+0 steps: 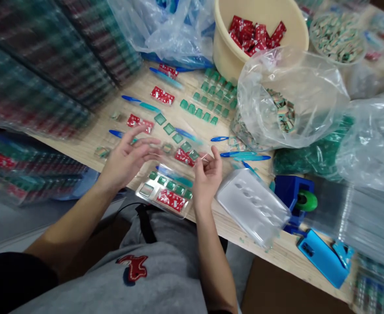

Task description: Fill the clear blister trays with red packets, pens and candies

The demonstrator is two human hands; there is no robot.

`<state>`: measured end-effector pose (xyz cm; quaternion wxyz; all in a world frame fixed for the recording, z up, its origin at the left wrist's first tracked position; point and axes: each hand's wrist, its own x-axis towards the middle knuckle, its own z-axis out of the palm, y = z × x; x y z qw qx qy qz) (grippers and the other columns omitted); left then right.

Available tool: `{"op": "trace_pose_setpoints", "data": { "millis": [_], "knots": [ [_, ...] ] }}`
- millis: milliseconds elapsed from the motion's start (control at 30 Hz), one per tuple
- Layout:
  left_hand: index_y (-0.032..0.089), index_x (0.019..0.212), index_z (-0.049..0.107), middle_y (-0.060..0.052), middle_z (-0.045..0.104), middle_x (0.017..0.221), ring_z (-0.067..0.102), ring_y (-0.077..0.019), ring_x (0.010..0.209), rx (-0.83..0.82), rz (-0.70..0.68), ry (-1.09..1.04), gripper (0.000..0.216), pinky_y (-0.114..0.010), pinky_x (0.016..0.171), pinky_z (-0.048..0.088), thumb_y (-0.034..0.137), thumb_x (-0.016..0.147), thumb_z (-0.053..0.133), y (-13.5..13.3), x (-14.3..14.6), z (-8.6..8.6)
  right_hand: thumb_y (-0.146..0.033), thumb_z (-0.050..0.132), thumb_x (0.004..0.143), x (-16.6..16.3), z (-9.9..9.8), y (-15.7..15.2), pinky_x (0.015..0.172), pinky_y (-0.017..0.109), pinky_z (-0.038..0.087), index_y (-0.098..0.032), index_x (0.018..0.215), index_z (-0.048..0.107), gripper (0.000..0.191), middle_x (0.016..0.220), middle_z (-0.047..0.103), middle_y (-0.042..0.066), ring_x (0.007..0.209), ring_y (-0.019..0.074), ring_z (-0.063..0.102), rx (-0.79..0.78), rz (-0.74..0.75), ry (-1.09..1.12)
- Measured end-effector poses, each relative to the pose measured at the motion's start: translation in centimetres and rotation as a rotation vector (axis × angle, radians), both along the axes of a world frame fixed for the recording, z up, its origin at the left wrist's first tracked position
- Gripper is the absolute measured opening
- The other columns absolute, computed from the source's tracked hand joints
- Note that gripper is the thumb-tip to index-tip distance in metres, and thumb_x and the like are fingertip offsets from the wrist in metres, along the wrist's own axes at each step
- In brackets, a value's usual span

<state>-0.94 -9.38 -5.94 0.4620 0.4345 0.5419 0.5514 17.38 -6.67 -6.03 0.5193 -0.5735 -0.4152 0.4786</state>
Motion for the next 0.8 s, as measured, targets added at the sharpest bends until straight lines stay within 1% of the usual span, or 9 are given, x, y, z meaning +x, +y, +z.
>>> {"op": "trace_pose_setpoints", "data": {
  "millis": [67, 100, 200, 267, 333, 433, 600, 700, 800],
  "knots": [
    [0.023, 0.127, 0.049, -0.009, 0.069, 0.107, 0.070, -0.0156, 0.081, -0.044, 0.062, 0.035, 0.043, -0.029, 0.069, 0.058, 0.042, 0.089, 0.058, 0.6, -0.8, -0.4, -0.034, 0.055, 0.079, 0.3, -0.8, 0.5, 0.067, 0.027, 0.047, -0.022, 0.129, 0.049, 0.052, 0.095, 0.061, 0.004, 0.074, 0.0132, 0.054, 0.043, -0.013, -0.117],
    [0.021, 0.125, 0.052, -0.008, 0.069, 0.104, 0.068, -0.0149, 0.078, -0.070, 0.061, 0.093, 0.042, -0.028, 0.068, 0.057, 0.041, 0.088, 0.059, 0.8, -1.2, -0.5, -0.034, 0.051, 0.080, 0.4, -1.2, 0.8, 0.066, 0.027, 0.046, -0.021, 0.130, 0.049, 0.051, 0.096, 0.061, 0.005, 0.072, 0.0129, 0.053, 0.060, -0.023, -0.189],
    [0.016, 0.123, 0.059, -0.005, 0.068, 0.092, 0.063, -0.0147, 0.073, -0.165, -0.021, 0.396, 0.041, -0.029, 0.071, 0.054, 0.035, 0.087, 0.059, 1.1, -1.6, -0.3, -0.032, 0.044, 0.082, 0.5, -2.1, 1.2, 0.071, 0.030, 0.048, -0.016, 0.130, 0.051, 0.051, 0.100, 0.062, 0.008, 0.072, 0.0138, 0.054, 0.073, -0.040, -0.377],
    [0.015, 0.121, 0.062, -0.005, 0.068, 0.093, 0.062, -0.0168, 0.078, -0.193, -0.055, 0.643, 0.037, -0.031, 0.078, 0.052, 0.031, 0.088, 0.056, 0.9, -1.4, -0.1, -0.031, 0.043, 0.082, 0.4, -2.4, 1.3, 0.082, 0.036, 0.049, -0.014, 0.127, 0.054, 0.050, 0.107, 0.061, 0.012, 0.082, 0.0174, 0.057, 0.084, -0.035, -0.458],
    [0.016, 0.119, 0.064, -0.007, 0.066, 0.100, 0.062, -0.0190, 0.084, -0.175, -0.056, 0.870, 0.034, -0.034, 0.082, 0.051, 0.028, 0.089, 0.055, 0.9, -1.0, 0.0, -0.029, 0.043, 0.084, 0.3, -2.5, 1.2, 0.095, 0.044, 0.045, -0.013, 0.126, 0.057, 0.047, 0.116, 0.057, 0.016, 0.099, 0.0227, 0.057, 0.117, -0.020, -0.567],
    [0.015, 0.114, 0.067, -0.011, 0.063, 0.105, 0.061, -0.0234, 0.091, -0.105, -0.051, 1.094, 0.029, -0.036, 0.084, 0.051, 0.025, 0.090, 0.055, 1.3, -0.5, 0.0, -0.026, 0.042, 0.088, 0.1, -2.5, 1.2, 0.102, 0.051, 0.040, -0.015, 0.125, 0.059, 0.042, 0.121, 0.052, 0.018, 0.116, 0.0281, 0.051, 0.169, 0.005, -0.767],
    [0.017, 0.118, 0.065, -0.013, 0.061, 0.110, 0.058, -0.0286, 0.103, 0.037, -0.017, 1.180, 0.029, -0.042, 0.091, 0.048, 0.024, 0.091, 0.055, 4.1, -0.1, 0.0, -0.028, 0.043, 0.093, 0.2, -2.7, 1.9, 0.102, 0.050, 0.041, -0.013, 0.123, 0.060, 0.038, 0.119, 0.051, 0.019, 0.119, 0.0295, 0.049, 0.187, 0.011, -0.833],
    [0.016, 0.113, 0.067, -0.013, 0.062, 0.113, 0.057, -0.0293, 0.107, 0.061, -0.094, 1.168, 0.025, -0.045, 0.097, 0.045, 0.023, 0.093, 0.053, 6.5, -0.1, 0.2, -0.028, 0.042, 0.094, 0.3, -2.8, 2.2, 0.104, 0.048, 0.041, -0.015, 0.121, 0.061, 0.035, 0.122, 0.049, 0.018, 0.121, 0.0281, 0.049, 0.230, 0.037, -0.791],
    [0.015, 0.113, 0.066, -0.012, 0.064, 0.114, 0.056, -0.0278, 0.111, 0.064, -0.166, 1.116, 0.027, -0.045, 0.101, 0.042, 0.019, 0.094, 0.048, 8.9, -0.7, 0.4, -0.028, 0.043, 0.094, 0.6, -3.0, 2.2, 0.104, 0.046, 0.042, -0.019, 0.120, 0.061, 0.033, 0.127, 0.045, 0.016, 0.125, 0.0262, 0.047, 0.270, 0.062, -0.740]
  ]
}}
